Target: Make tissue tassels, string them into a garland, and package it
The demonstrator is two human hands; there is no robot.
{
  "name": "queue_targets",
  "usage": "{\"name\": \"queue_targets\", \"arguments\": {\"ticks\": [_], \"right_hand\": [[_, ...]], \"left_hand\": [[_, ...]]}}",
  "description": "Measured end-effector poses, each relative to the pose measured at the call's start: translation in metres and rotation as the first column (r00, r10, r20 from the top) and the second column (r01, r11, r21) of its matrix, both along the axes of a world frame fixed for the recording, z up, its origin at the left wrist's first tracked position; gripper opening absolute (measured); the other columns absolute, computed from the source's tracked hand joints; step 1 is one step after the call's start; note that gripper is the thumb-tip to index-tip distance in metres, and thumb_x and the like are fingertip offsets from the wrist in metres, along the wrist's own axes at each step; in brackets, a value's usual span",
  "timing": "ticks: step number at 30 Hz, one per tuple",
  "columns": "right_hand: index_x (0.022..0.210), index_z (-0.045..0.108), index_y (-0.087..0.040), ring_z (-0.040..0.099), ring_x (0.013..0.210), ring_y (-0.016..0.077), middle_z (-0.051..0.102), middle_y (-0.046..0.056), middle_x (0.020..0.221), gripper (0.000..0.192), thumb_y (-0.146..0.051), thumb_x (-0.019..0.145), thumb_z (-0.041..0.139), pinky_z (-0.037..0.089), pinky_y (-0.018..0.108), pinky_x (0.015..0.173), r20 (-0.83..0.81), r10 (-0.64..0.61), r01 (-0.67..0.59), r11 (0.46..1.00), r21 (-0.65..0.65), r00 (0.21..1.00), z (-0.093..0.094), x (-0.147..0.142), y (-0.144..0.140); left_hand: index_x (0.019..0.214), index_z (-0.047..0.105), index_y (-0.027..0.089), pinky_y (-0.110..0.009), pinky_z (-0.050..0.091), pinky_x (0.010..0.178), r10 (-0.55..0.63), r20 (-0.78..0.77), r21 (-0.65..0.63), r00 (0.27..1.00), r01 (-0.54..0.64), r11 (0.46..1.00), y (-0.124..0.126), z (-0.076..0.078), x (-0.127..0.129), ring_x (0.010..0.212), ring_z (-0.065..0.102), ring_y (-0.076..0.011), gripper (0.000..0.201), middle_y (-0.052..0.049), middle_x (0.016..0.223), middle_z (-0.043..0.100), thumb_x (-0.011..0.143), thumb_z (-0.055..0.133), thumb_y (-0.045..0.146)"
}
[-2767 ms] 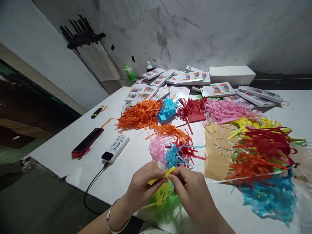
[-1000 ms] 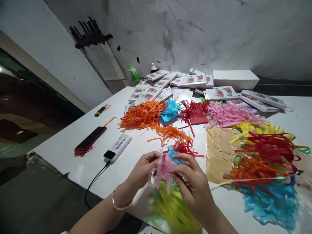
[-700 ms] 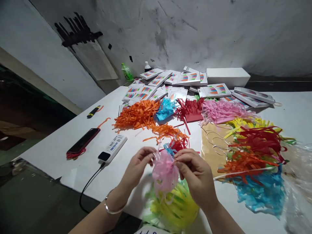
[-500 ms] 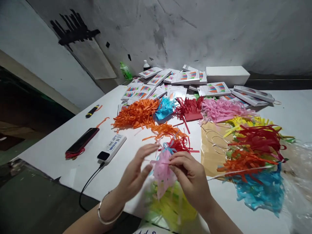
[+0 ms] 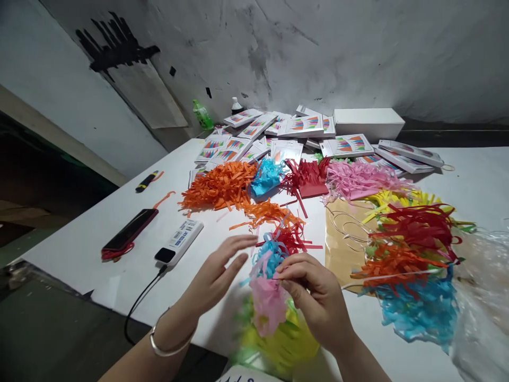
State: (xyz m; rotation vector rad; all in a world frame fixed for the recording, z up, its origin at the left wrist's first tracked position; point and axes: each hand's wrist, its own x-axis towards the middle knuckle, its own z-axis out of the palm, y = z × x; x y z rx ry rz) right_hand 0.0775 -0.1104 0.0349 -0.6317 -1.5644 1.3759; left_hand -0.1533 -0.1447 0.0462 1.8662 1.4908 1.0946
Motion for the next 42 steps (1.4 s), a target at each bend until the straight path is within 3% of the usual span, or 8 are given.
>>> {"name": "queue_targets", "arguments": {"ticks": [3, 5, 7, 9, 11, 15, 31, 42], "right_hand": [[0.093, 0.073, -0.025, 0.062, 0.07, 0.012, 0.066, 0.006, 0.099, 0.01, -0.024, 0.095, 0.063, 0.048, 0.021, 0.051, 0.024, 0.046, -0.046, 0.999, 0.012, 0.999, 0.001, -0.003, -0.002], [0.091, 0.072, -0.025, 0.066, 0.08, 0.0151, 0.066, 0.006, 0.106, 0.011, -0.025, 0.095, 0.062, 0.053, 0.023, 0.06, 0.056, -0.029, 0.027, 0.999, 0.047, 0.998, 0.0, -0.003, -0.004], [0.092, 0.071, -0.025, 0.065, 0.078, 0.0145, 0.068, 0.006, 0.105, 0.011, -0.024, 0.096, 0.061, 0.053, 0.024, 0.063, 0.117, -0.179, 0.167, 0.98, 0.112, 0.977, -0.001, 0.0, -0.008], [0.096, 0.068, -0.025, 0.063, 0.065, 0.0118, 0.069, 0.002, 0.09, 0.009, -0.022, 0.096, 0.06, 0.05, 0.022, 0.058, 0.188, -0.302, 0.265, 0.944, 0.196, 0.935, -0.001, 0.003, -0.013], [0.101, 0.066, -0.024, 0.061, 0.058, 0.0103, 0.068, -0.002, 0.077, 0.01, -0.02, 0.096, 0.06, 0.048, 0.02, 0.055, 0.249, -0.346, 0.267, 0.915, 0.301, 0.905, 0.0, 0.004, -0.018], [0.101, 0.065, -0.022, 0.063, 0.059, 0.0096, 0.07, -0.003, 0.076, 0.012, -0.015, 0.094, 0.058, 0.047, 0.018, 0.056, 0.279, -0.364, 0.207, 0.861, 0.464, 0.889, 0.004, 0.001, -0.024], [0.091, 0.064, -0.021, 0.05, 0.046, 0.0083, 0.059, -0.006, 0.063, 0.008, -0.018, 0.095, 0.057, 0.04, 0.019, 0.046, 0.322, -0.398, 0.245, 0.872, 0.425, 0.859, 0.005, 0.003, -0.023], [0.093, 0.063, -0.021, 0.054, 0.049, 0.0086, 0.061, -0.005, 0.065, 0.008, -0.017, 0.095, 0.057, 0.041, 0.019, 0.049, 0.341, -0.42, 0.235, 0.851, 0.469, 0.841, 0.004, 0.002, -0.023]], "left_hand": [[0.113, 0.07, 0.02, -0.039, 0.05, 0.097, -0.302, 0.27, -0.089, 0.914, 0.336, 0.938, -0.007, 0.005, 0.023, 0.107, 0.064, -0.0229, 0.026, -0.01, 0.11, 0.071, 0.101, 0.051, 0.033], [0.1, 0.072, 0.018, -0.034, 0.053, 0.086, -0.245, 0.441, -0.162, 0.863, 0.345, 0.924, -0.01, 0.001, 0.036, 0.092, 0.066, -0.0207, 0.021, -0.008, 0.096, 0.072, 0.097, 0.06, 0.036], [0.094, 0.072, 0.018, -0.028, 0.051, 0.077, -0.091, 0.56, -0.235, 0.823, 0.263, 0.936, -0.01, -0.005, 0.043, 0.085, 0.064, -0.0179, 0.021, -0.005, 0.09, 0.07, 0.091, 0.069, 0.038], [0.094, 0.071, 0.018, -0.024, 0.049, 0.073, 0.006, 0.64, -0.282, 0.769, 0.227, 0.932, -0.01, -0.01, 0.045, 0.081, 0.061, -0.0152, 0.022, -0.003, 0.087, 0.067, 0.088, 0.073, 0.039], [0.094, 0.07, 0.018, -0.022, 0.047, 0.071, 0.037, 0.695, -0.295, 0.718, 0.239, 0.925, -0.009, -0.011, 0.044, 0.078, 0.059, -0.0129, 0.022, -0.002, 0.086, 0.065, 0.088, 0.073, 0.039], [0.094, 0.069, 0.016, -0.022, 0.047, 0.073, 0.028, 0.687, -0.277, 0.726, 0.226, 0.934, -0.011, -0.01, 0.044, 0.079, 0.057, -0.0123, 0.022, -0.002, 0.087, 0.063, 0.089, 0.072, 0.037], [0.099, 0.069, 0.016, -0.026, 0.048, 0.074, -0.016, 0.56, -0.215, 0.828, 0.165, 0.963, -0.01, -0.017, 0.042, 0.084, 0.059, -0.016, 0.022, -0.005, 0.092, 0.063, 0.093, 0.066, 0.037], [0.099, 0.068, 0.016, -0.028, 0.049, 0.073, -0.05, 0.47, -0.16, 0.881, 0.141, 0.977, -0.01, -0.019, 0.041, 0.083, 0.061, -0.0175, 0.019, -0.006, 0.092, 0.064, 0.096, 0.062, 0.035]]}}
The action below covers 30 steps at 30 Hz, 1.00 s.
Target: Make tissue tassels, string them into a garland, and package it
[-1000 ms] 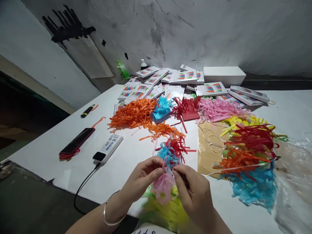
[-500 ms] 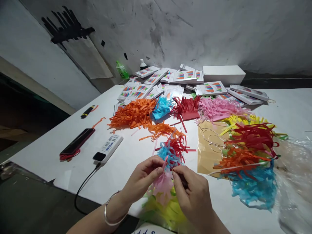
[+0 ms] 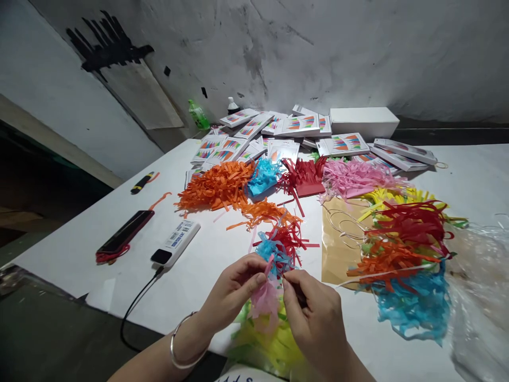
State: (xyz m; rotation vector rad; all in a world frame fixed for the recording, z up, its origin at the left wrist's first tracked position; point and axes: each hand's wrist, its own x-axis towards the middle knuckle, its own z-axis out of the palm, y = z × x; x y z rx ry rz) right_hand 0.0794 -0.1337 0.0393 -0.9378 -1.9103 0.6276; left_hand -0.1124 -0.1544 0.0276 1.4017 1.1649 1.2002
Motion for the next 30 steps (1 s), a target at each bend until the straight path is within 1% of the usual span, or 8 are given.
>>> {"name": "queue_targets", "arguments": {"ticks": [7, 11, 15, 19, 22, 25, 28, 30], "right_hand": [[0.095, 0.065, -0.018, 0.061, 0.052, 0.0139, 0.067, 0.001, 0.069, 0.017, -0.015, 0.097, 0.049, 0.04, 0.026, 0.051, 0.228, 0.021, -0.075, 0.97, 0.231, 0.973, 0.005, 0.005, 0.002], [0.091, 0.068, -0.022, 0.065, 0.059, 0.0129, 0.07, 0.0, 0.072, 0.017, -0.023, 0.098, 0.051, 0.046, 0.022, 0.056, 0.126, 0.129, -0.113, 0.985, -0.131, 0.984, 0.003, 0.007, 0.005], [0.113, 0.064, -0.021, 0.06, 0.047, 0.0121, 0.068, -0.002, 0.068, 0.03, -0.043, 0.092, 0.065, 0.048, 0.022, 0.047, -0.218, 0.04, -0.173, 0.753, -0.635, 0.975, -0.009, 0.0, 0.007], [0.102, 0.065, -0.017, 0.061, 0.047, 0.0126, 0.065, -0.001, 0.067, 0.042, -0.054, 0.084, 0.072, 0.05, 0.023, 0.046, -0.461, -0.024, -0.365, 0.574, -0.733, 0.887, -0.02, -0.007, 0.006], [0.088, 0.066, -0.018, 0.056, 0.047, 0.0111, 0.062, -0.001, 0.064, 0.034, -0.052, 0.087, 0.068, 0.047, 0.021, 0.045, -0.444, 0.015, -0.354, 0.628, -0.693, 0.896, -0.025, -0.008, 0.004], [0.081, 0.071, -0.021, 0.064, 0.07, 0.0172, 0.065, 0.004, 0.079, 0.024, -0.044, 0.086, 0.071, 0.051, 0.022, 0.053, -0.38, -0.035, -0.209, 0.787, -0.581, 0.924, -0.027, -0.005, 0.002], [0.081, 0.07, -0.023, 0.066, 0.093, 0.0215, 0.068, 0.006, 0.094, 0.016, -0.038, 0.087, 0.072, 0.056, 0.026, 0.073, -0.488, -0.183, -0.101, 0.86, -0.5, 0.854, -0.025, 0.005, 0.011], [0.09, 0.065, -0.026, 0.065, 0.076, 0.0152, 0.064, 0.001, 0.081, 0.012, -0.038, 0.093, 0.064, 0.055, 0.025, 0.069, -0.581, -0.26, -0.07, 0.872, -0.484, 0.772, -0.021, 0.017, 0.023]], "left_hand": [[0.106, 0.068, 0.018, -0.027, 0.05, 0.076, 0.04, -0.27, 0.229, 0.962, 0.024, 0.973, -0.001, 0.002, -0.002, 0.085, 0.061, -0.0163, 0.014, -0.006, 0.093, 0.064, 0.097, 0.056, 0.018], [0.11, 0.069, 0.017, -0.027, 0.053, 0.077, 0.008, -0.376, 0.289, 0.926, 0.11, 0.951, -0.003, 0.002, -0.001, 0.089, 0.064, -0.0171, 0.021, -0.008, 0.097, 0.064, 0.095, 0.056, 0.011], [0.11, 0.068, 0.017, -0.027, 0.054, 0.076, 0.053, -0.416, 0.344, 0.908, 0.103, 0.934, -0.003, 0.001, 0.001, 0.088, 0.064, -0.0174, 0.022, -0.008, 0.095, 0.064, 0.094, 0.056, 0.009], [0.107, 0.067, 0.017, -0.028, 0.054, 0.075, 0.066, -0.474, 0.392, 0.878, 0.143, 0.909, -0.006, -0.001, 0.002, 0.087, 0.064, -0.0183, 0.017, -0.009, 0.094, 0.066, 0.095, 0.056, 0.013], [0.106, 0.067, 0.018, -0.03, 0.054, 0.076, 0.047, -0.516, 0.375, 0.855, 0.176, 0.91, -0.006, -0.006, 0.005, 0.086, 0.063, -0.019, 0.015, -0.01, 0.094, 0.067, 0.096, 0.056, 0.017], [0.102, 0.067, 0.017, -0.031, 0.053, 0.075, 0.031, -0.524, 0.34, 0.851, 0.175, 0.924, -0.007, -0.014, 0.013, 0.084, 0.063, -0.0196, 0.014, -0.01, 0.092, 0.068, 0.097, 0.054, 0.018], [0.102, 0.069, 0.018, -0.032, 0.052, 0.073, -0.047, -0.532, 0.296, 0.846, 0.237, 0.925, -0.01, -0.021, 0.027, 0.082, 0.064, -0.0209, 0.017, -0.009, 0.089, 0.069, 0.096, 0.053, 0.019], [0.105, 0.07, 0.02, -0.031, 0.052, 0.072, -0.223, -0.559, 0.237, 0.799, 0.412, 0.88, -0.011, -0.02, 0.034, 0.082, 0.065, -0.0216, 0.018, -0.01, 0.09, 0.07, 0.095, 0.055, 0.022]]}}
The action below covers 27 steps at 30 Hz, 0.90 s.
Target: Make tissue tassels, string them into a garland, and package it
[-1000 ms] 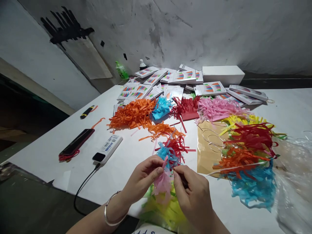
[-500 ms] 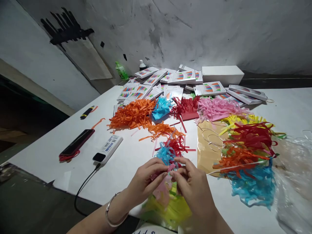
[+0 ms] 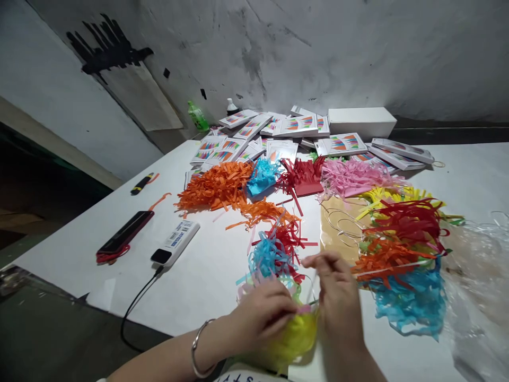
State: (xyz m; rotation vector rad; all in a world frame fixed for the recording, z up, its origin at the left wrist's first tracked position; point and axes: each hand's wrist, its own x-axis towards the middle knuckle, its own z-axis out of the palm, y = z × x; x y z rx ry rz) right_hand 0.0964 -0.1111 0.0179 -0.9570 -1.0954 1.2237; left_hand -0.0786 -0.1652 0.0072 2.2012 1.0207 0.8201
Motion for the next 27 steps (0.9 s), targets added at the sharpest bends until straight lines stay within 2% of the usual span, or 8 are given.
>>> {"name": "queue_targets", "arguments": {"ticks": [3, 5, 8, 14, 19, 21, 24, 27], "right_hand": [[0.093, 0.059, -0.026, 0.041, 0.047, 0.0055, 0.046, -0.008, 0.064, 0.013, -0.035, 0.091, 0.068, 0.041, 0.016, 0.047, -0.205, -0.141, 0.138, 0.99, -0.029, 0.969, 0.006, 0.02, 0.019], [0.091, 0.061, -0.023, 0.035, 0.046, 0.0038, 0.044, -0.008, 0.065, 0.021, -0.031, 0.082, 0.078, 0.031, 0.014, 0.041, -0.287, -0.174, 0.155, 0.984, -0.089, 0.942, 0.007, 0.027, 0.025], [0.091, 0.064, -0.021, 0.042, 0.053, 0.0051, 0.051, -0.004, 0.07, 0.026, -0.031, 0.076, 0.084, 0.03, 0.013, 0.042, -0.264, -0.105, 0.068, 0.987, -0.146, 0.959, 0.002, 0.026, 0.024], [0.097, 0.065, -0.022, 0.048, 0.056, 0.009, 0.057, -0.002, 0.072, 0.023, -0.039, 0.085, 0.075, 0.04, 0.018, 0.046, -0.029, 0.004, -0.007, 0.994, -0.106, 1.0, -0.017, 0.02, 0.016], [0.094, 0.066, -0.02, 0.057, 0.06, 0.0128, 0.062, 0.0, 0.072, 0.02, -0.04, 0.094, 0.063, 0.047, 0.022, 0.052, 0.41, -0.013, -0.031, 0.994, 0.102, 0.912, -0.013, 0.019, 0.013], [0.093, 0.067, -0.021, 0.062, 0.066, 0.0148, 0.064, 0.001, 0.074, 0.014, -0.033, 0.095, 0.061, 0.051, 0.024, 0.059, 0.483, -0.043, -0.089, 0.965, 0.247, 0.875, -0.001, 0.015, 0.011], [0.096, 0.069, -0.022, 0.067, 0.078, 0.0152, 0.068, 0.007, 0.106, 0.01, -0.02, 0.094, 0.06, 0.055, 0.026, 0.067, 0.477, 0.0, -0.231, 0.875, 0.426, 0.879, 0.021, 0.004, 0.009], [0.098, 0.071, -0.023, 0.069, 0.084, 0.0145, 0.063, 0.01, 0.127, 0.017, -0.013, 0.093, 0.058, 0.057, 0.027, 0.074, 0.479, 0.187, -0.42, 0.792, 0.443, 0.857, 0.036, -0.01, 0.009]], "left_hand": [[0.112, 0.071, 0.025, -0.028, 0.054, 0.079, -0.092, -0.004, -0.055, 0.996, 0.091, 0.994, 0.009, 0.006, -0.01, 0.089, 0.068, -0.0209, 0.023, -0.008, 0.102, 0.073, 0.096, 0.054, 0.026], [0.113, 0.069, 0.024, -0.031, 0.054, 0.086, 0.144, 0.027, -0.036, 0.989, -0.143, 0.989, 0.027, 0.006, -0.031, 0.096, 0.067, -0.021, 0.028, -0.009, 0.105, 0.072, 0.099, 0.045, 0.022], [0.103, 0.07, 0.018, -0.039, 0.052, 0.087, 0.51, -0.125, 0.036, 0.851, -0.51, 0.86, 0.062, -0.008, -0.069, 0.094, 0.064, -0.0236, 0.023, -0.01, 0.099, 0.069, 0.097, 0.049, 0.019], [0.069, 0.065, 0.017, -0.031, 0.052, 0.068, 0.547, -0.204, 0.128, 0.812, -0.532, 0.837, 0.098, -0.034, -0.103, 0.069, 0.06, -0.0186, 0.018, -0.003, 0.072, 0.062, 0.087, 0.061, 0.018], [0.097, 0.068, 0.018, -0.033, 0.054, 0.077, 0.662, -0.023, 0.326, 0.749, -0.621, 0.713, 0.079, 0.025, -0.114, 0.085, 0.063, -0.019, 0.014, -0.006, 0.093, 0.066, 0.096, 0.054, 0.019], [0.105, 0.069, 0.02, -0.031, 0.055, 0.078, 0.603, 0.074, 0.46, 0.794, -0.564, 0.686, 0.066, 0.055, -0.11, 0.089, 0.064, -0.0176, 0.016, -0.006, 0.098, 0.066, 0.096, 0.057, 0.016], [0.118, 0.066, 0.023, -0.03, 0.056, 0.082, 0.357, 0.083, 0.508, 0.93, -0.347, 0.788, 0.048, 0.08, -0.087, 0.092, 0.067, -0.0166, 0.027, -0.006, 0.101, 0.07, 0.093, 0.061, 0.01], [0.122, 0.063, 0.025, -0.028, 0.057, 0.079, 0.168, 0.298, 0.319, 0.94, -0.264, 0.91, 0.039, 0.077, -0.058, 0.086, 0.068, -0.0157, 0.035, -0.004, 0.095, 0.072, 0.09, 0.068, 0.01]]}}
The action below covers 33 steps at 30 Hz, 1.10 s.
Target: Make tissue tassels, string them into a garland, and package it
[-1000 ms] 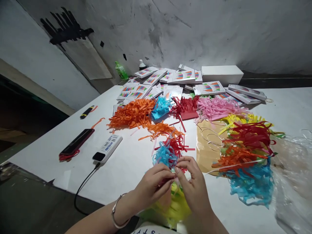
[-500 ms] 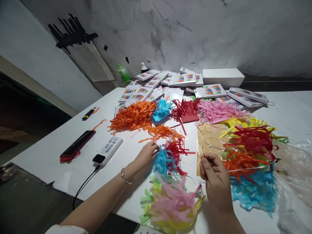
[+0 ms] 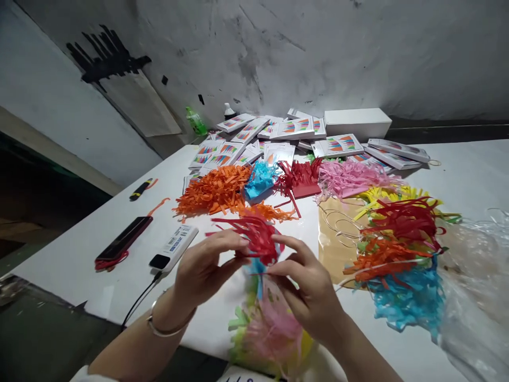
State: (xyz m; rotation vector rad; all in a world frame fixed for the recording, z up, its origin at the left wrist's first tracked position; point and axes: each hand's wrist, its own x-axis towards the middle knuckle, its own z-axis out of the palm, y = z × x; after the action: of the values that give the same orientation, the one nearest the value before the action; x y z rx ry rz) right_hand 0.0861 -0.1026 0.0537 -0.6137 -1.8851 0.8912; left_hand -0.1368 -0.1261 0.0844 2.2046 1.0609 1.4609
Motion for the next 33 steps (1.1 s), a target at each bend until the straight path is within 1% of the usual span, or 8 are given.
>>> {"name": "queue_targets", "arguments": {"ticks": [4, 7, 10, 13, 15, 28, 31, 33], "right_hand": [[0.093, 0.071, -0.022, 0.069, 0.091, 0.0181, 0.071, 0.007, 0.098, 0.013, -0.016, 0.093, 0.059, 0.058, 0.028, 0.077, -0.099, 0.022, -0.03, 0.996, -0.084, 0.995, -0.005, -0.015, -0.003], [0.086, 0.072, -0.022, 0.069, 0.088, 0.0185, 0.069, 0.009, 0.102, 0.013, -0.023, 0.093, 0.061, 0.058, 0.026, 0.069, -0.104, -0.028, 0.008, 0.983, -0.186, 0.994, -0.016, -0.016, -0.009], [0.087, 0.072, -0.021, 0.068, 0.072, 0.0151, 0.07, 0.008, 0.097, 0.014, -0.026, 0.094, 0.061, 0.056, 0.024, 0.06, -0.064, -0.155, 0.137, 0.964, -0.228, 0.986, -0.022, -0.011, -0.013], [0.095, 0.072, -0.021, 0.064, 0.055, 0.0125, 0.071, 0.001, 0.073, 0.011, -0.024, 0.095, 0.061, 0.053, 0.022, 0.054, -0.005, -0.3, 0.297, 0.948, -0.114, 0.954, -0.02, -0.007, -0.017], [0.098, 0.072, -0.021, 0.067, 0.057, 0.013, 0.074, 0.001, 0.074, 0.012, -0.021, 0.094, 0.06, 0.053, 0.021, 0.055, 0.035, -0.288, 0.288, 0.958, -0.005, 0.957, -0.015, -0.007, -0.019], [0.091, 0.07, -0.019, 0.066, 0.057, 0.0113, 0.074, 0.0, 0.074, 0.014, -0.018, 0.095, 0.056, 0.049, 0.019, 0.055, 0.063, -0.21, 0.209, 0.978, 0.011, 0.976, -0.006, -0.01, -0.024], [0.094, 0.07, -0.02, 0.06, 0.05, 0.0106, 0.068, -0.002, 0.064, 0.013, -0.027, 0.094, 0.06, 0.046, 0.02, 0.05, 0.082, -0.168, 0.18, 0.966, -0.185, 0.982, -0.01, -0.008, -0.021], [0.108, 0.067, -0.019, 0.055, 0.047, 0.0105, 0.062, -0.004, 0.057, 0.022, -0.035, 0.093, 0.063, 0.043, 0.02, 0.047, 0.071, -0.124, 0.142, 0.901, -0.409, 0.99, -0.014, -0.006, -0.018]], "left_hand": [[0.103, 0.072, 0.019, -0.027, 0.056, 0.074, -0.007, 0.447, -0.31, 0.894, 0.163, 0.937, 0.0, -0.022, 0.027, 0.082, 0.066, -0.0162, 0.016, -0.005, 0.089, 0.069, 0.089, 0.073, 0.025], [0.081, 0.072, 0.015, -0.028, 0.054, 0.075, 0.077, 0.566, -0.486, 0.821, 0.257, 0.835, 0.0, -0.036, 0.034, 0.084, 0.064, -0.0174, 0.022, -0.008, 0.09, 0.068, 0.087, 0.075, 0.036], [0.082, 0.068, 0.015, -0.027, 0.053, 0.072, 0.177, 0.665, -0.56, 0.726, 0.327, 0.761, -0.003, -0.045, 0.034, 0.079, 0.063, -0.0151, 0.03, -0.006, 0.088, 0.068, 0.085, 0.076, 0.044], [0.083, 0.064, 0.015, -0.025, 0.052, 0.068, 0.233, 0.7, -0.609, 0.675, 0.394, 0.689, -0.007, -0.05, 0.035, 0.07, 0.062, -0.0134, 0.035, -0.003, 0.075, 0.067, 0.081, 0.079, 0.047], [0.083, 0.064, 0.015, -0.024, 0.051, 0.066, 0.266, 0.695, -0.637, 0.668, 0.4, 0.659, -0.01, -0.052, 0.037, 0.066, 0.061, -0.0125, 0.038, -0.001, 0.07, 0.066, 0.078, 0.081, 0.048], [0.084, 0.067, 0.015, -0.024, 0.051, 0.067, 0.262, 0.633, -0.679, 0.728, 0.361, 0.639, -0.013, -0.06, 0.036, 0.065, 0.06, -0.0125, 0.038, -0.002, 0.071, 0.069, 0.08, 0.078, 0.051], [0.083, 0.069, 0.015, -0.024, 0.048, 0.065, 0.146, 0.494, -0.673, 0.857, 0.271, 0.688, -0.012, -0.056, 0.033, 0.066, 0.059, -0.0131, 0.034, -0.003, 0.074, 0.068, 0.087, 0.071, 0.049], [0.083, 0.071, 0.015, -0.024, 0.047, 0.065, 0.061, 0.357, -0.629, 0.932, 0.192, 0.754, -0.011, -0.052, 0.031, 0.067, 0.058, -0.0134, 0.033, -0.004, 0.075, 0.068, 0.092, 0.066, 0.046]]}}
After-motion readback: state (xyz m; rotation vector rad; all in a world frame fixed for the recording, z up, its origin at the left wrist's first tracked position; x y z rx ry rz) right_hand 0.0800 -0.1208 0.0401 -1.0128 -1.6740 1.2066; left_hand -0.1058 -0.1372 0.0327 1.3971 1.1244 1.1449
